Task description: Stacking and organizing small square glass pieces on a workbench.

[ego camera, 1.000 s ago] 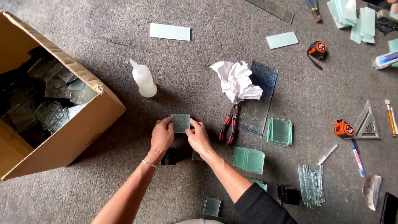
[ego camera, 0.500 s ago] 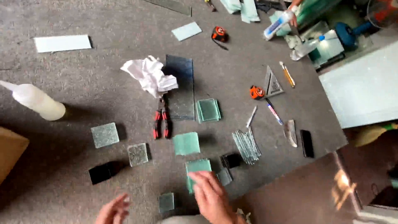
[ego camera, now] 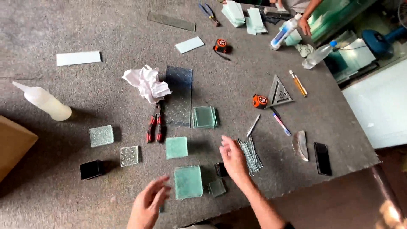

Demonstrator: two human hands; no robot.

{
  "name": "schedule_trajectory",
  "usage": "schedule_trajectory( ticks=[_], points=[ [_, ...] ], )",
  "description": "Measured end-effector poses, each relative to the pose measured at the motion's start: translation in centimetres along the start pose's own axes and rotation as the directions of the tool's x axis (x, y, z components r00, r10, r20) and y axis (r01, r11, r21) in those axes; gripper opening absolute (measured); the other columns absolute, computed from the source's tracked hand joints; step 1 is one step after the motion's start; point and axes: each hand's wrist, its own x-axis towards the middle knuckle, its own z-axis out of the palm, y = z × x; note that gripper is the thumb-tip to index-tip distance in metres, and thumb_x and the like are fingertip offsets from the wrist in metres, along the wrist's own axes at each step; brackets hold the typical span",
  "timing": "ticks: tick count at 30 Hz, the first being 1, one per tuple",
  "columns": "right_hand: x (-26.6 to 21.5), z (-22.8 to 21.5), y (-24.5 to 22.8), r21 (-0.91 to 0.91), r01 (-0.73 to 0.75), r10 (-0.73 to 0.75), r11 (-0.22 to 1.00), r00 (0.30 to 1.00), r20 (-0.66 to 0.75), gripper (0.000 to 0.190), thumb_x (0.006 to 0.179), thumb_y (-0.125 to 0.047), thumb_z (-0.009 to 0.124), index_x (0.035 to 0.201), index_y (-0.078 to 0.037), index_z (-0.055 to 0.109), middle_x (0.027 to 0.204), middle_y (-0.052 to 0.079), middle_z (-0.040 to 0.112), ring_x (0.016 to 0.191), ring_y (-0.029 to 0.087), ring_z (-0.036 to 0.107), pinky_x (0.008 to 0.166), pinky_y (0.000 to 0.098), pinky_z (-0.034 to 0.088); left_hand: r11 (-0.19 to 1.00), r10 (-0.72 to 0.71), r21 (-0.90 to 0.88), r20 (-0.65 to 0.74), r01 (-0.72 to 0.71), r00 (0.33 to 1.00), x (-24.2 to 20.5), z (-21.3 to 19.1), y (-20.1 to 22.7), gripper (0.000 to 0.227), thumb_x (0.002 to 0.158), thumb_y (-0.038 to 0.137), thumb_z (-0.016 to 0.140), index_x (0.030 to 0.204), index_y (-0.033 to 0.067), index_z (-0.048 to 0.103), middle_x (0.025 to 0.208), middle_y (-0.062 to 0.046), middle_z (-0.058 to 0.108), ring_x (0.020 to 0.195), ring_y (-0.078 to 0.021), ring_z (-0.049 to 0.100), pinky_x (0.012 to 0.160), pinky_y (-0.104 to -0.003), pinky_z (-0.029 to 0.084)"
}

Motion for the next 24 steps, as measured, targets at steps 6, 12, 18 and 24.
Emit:
schedule_trajectory(
  ticks=[6,12,18,24],
  points=[
    [15.9,4.4,10.9,0.357,-0.392,0.321,0.848,0.916,0.242,0.065,0.104,-0.030,0.076,0.162,-0.009,0.056,0.151,0.024,0.065,0.133,0.035,0.070,0.100,0.0486,0.065,0.881,0.461,-0.060,-0.118,-0.470,0.879,8.9,9.7,13.0,0.052,0.104,0.009,0.057,0.152,-0.0118,0.057,0.132,-0.048,0.068,0.128,-0.0634,0.066,0.112,-0.070,0.051],
    [19.8,7.8,13.0,0.310,-0.465,0.412,0.829,0.884,0.223,0.063,0.100,-0.033,0.080,0.154,-0.005,0.065,0.145,0.024,0.071,0.126,0.033,0.074,0.085,0.0422,0.070,0.957,0.272,0.192,-0.329,-0.218,0.904,29.4,13.8,10.4,0.069,0.101,0.022,0.067,0.163,-0.0013,0.047,0.146,-0.039,0.062,0.137,-0.0541,0.064,0.119,-0.064,0.051],
    [21.7,9.1,13.4,0.128,-0.466,0.428,0.875,0.870,0.246,0.059,0.097,-0.047,0.080,0.147,-0.017,0.073,0.125,0.007,0.082,0.114,0.024,0.080,0.087,0.0412,0.070,0.972,0.163,0.219,-0.387,-0.081,0.908,35.7,17.5,8.5,0.069,0.104,0.021,0.069,0.166,0.0041,0.043,0.142,-0.032,0.066,0.136,-0.0504,0.067,0.118,-0.060,0.053],
    [21.7,9.6,13.5,0.098,-0.496,0.464,0.863,0.854,0.235,0.063,0.091,-0.055,0.083,0.143,-0.019,0.076,0.119,0.003,0.085,0.122,0.023,0.078,0.104,0.0410,0.062,0.974,0.124,0.227,-0.470,-0.016,0.874,36.4,18.7,8.5,0.067,0.101,0.022,0.067,0.164,0.0119,0.046,0.139,-0.029,0.068,0.132,-0.0521,0.068,0.113,-0.061,0.055]
  ],
)
